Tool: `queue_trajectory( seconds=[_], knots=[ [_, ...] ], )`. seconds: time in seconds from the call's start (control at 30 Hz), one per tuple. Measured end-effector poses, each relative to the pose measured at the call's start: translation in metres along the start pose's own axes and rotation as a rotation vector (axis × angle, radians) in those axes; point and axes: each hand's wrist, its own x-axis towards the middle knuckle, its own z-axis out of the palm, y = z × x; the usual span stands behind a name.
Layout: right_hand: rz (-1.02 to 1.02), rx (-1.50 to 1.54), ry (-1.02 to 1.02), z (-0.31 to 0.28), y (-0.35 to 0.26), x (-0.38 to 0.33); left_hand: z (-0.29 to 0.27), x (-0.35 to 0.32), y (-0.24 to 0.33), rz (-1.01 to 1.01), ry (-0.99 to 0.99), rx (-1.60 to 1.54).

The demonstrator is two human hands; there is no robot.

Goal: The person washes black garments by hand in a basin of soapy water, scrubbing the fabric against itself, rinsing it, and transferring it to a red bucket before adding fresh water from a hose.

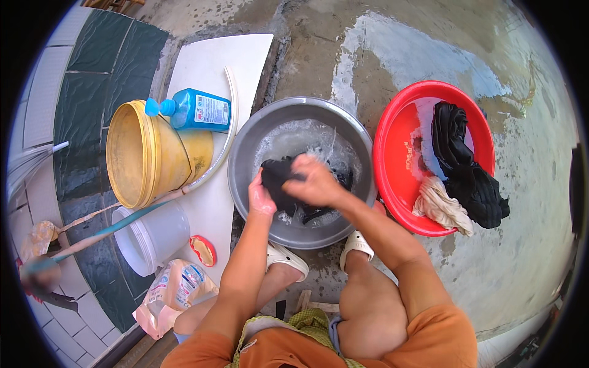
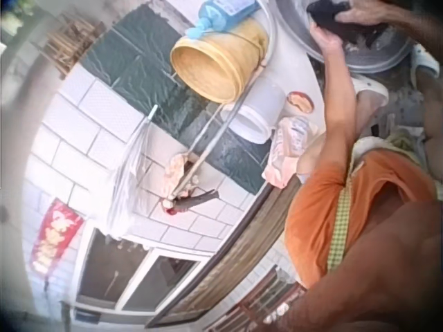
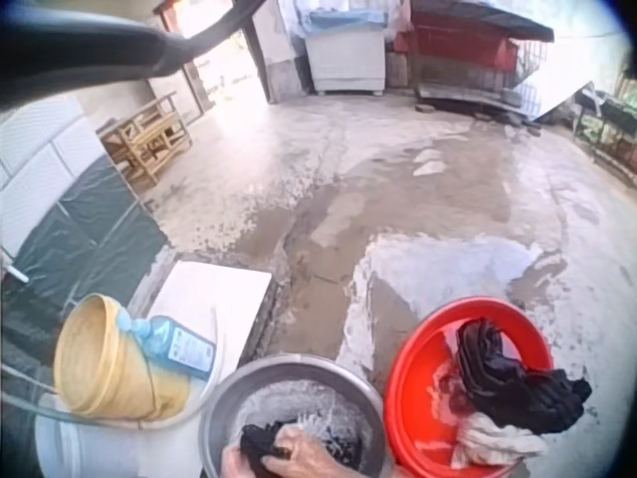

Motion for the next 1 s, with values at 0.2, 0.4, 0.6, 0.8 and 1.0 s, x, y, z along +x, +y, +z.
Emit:
queue_trajectory(
  seconds=[0.2,0.4,0.6,0.8,1.0],
  knots=[
    [-0.138,-0.326,0.334,0.054,0.015,0.009,0.028,0.007,-0.052,-0.163,-0.078,-0.291],
    [-0.028,-0.327,0.251,0.04,-0.014,0.018,0.022,-0.003,-0.031,-0.127,-0.345,-0.028],
    [0.246,-0.387,0.157,0.023,0.036,0.029,0.059,-0.019,-0.051,-0.2,0.211,0.103],
    [0.57,0.038,0.365,-0.034,0.055,0.069,0.066,-0.007,0.015,0.033,0.091,0.023],
    [0.616,-0.199,0.144,-0.014,0.113,0.033,0.042,-0.01,-0.061,-0.354,0.04,0.21]
  ],
)
